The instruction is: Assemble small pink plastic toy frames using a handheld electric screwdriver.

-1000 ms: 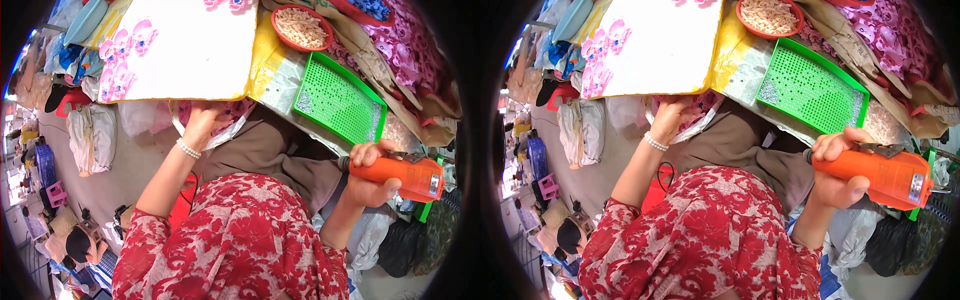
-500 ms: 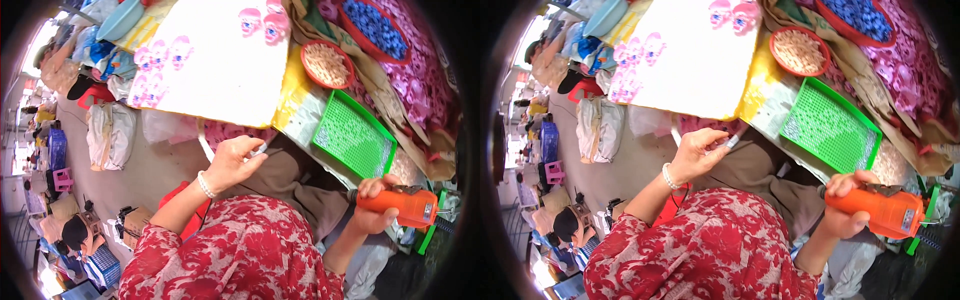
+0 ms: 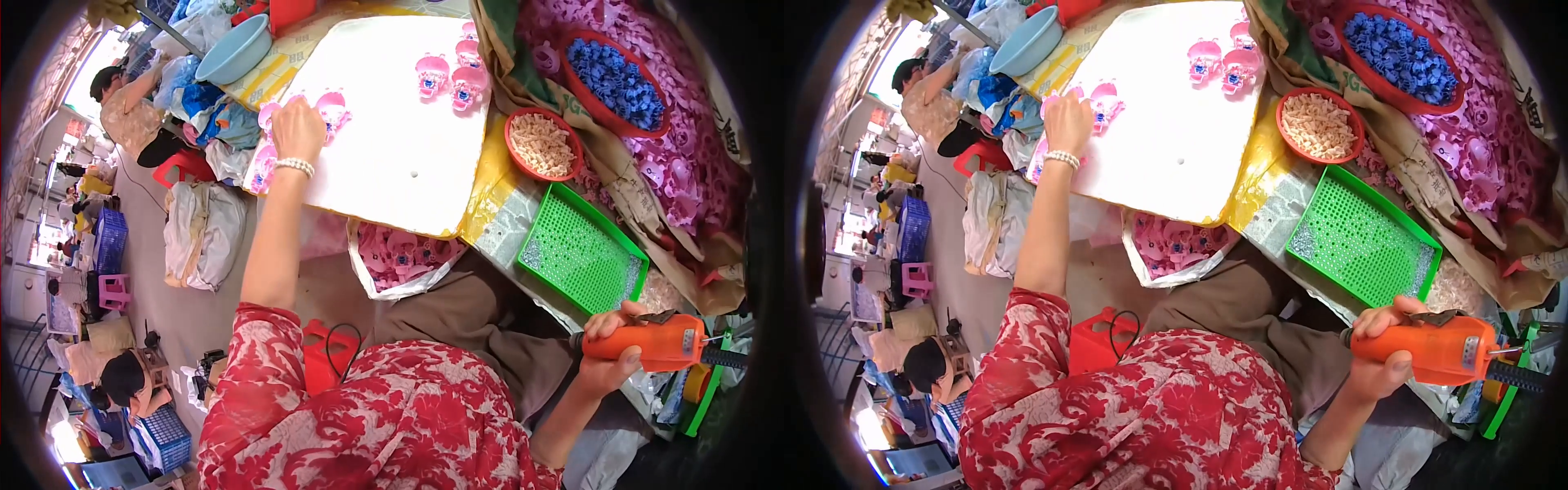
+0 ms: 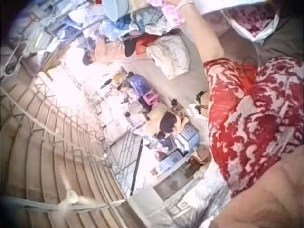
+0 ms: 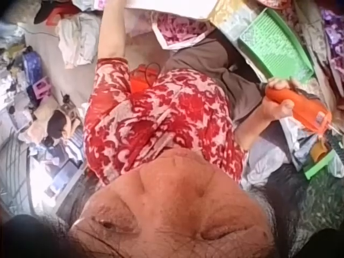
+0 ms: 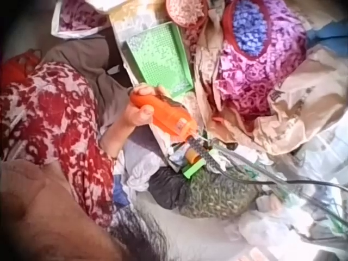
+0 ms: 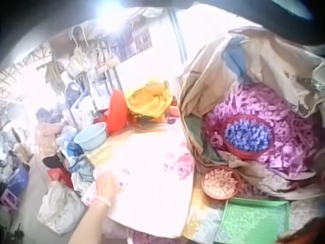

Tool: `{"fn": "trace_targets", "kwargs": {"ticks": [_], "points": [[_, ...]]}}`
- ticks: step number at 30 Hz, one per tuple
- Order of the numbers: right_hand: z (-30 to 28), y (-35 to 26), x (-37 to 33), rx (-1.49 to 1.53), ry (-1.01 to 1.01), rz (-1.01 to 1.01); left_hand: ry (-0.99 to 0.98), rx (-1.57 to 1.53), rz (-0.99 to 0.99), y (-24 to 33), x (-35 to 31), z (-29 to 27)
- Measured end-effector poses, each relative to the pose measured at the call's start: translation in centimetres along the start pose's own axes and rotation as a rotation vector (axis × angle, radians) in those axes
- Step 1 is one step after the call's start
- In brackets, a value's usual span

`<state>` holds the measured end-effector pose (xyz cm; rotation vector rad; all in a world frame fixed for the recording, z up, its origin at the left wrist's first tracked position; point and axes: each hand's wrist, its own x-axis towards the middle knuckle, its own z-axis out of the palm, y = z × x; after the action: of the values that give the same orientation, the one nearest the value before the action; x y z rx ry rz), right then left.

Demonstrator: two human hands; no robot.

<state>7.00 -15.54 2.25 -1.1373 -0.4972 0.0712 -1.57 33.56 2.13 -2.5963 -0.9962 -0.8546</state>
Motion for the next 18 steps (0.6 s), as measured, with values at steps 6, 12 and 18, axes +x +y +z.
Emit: {"fn": "trace_targets", "kwargs": {"ticks": [6, 12, 18], "points": [[-0.1, 0.2, -0.1, -0.02, 0.029, -0.019, -0.446, 0.185, -0.14, 1.4, 1.9, -0.9], [-0.3, 0.0, -0.1, -0.016, 0.039, -0.033, -0.495, 0.23, -0.192, 1.4, 1.5, -0.4], [-0.3, 0.3, 0.0, -0.015, 0.056, -0.02, -0.404, 0.169, -0.019, 1.2, 0.5, 0.4]]}}
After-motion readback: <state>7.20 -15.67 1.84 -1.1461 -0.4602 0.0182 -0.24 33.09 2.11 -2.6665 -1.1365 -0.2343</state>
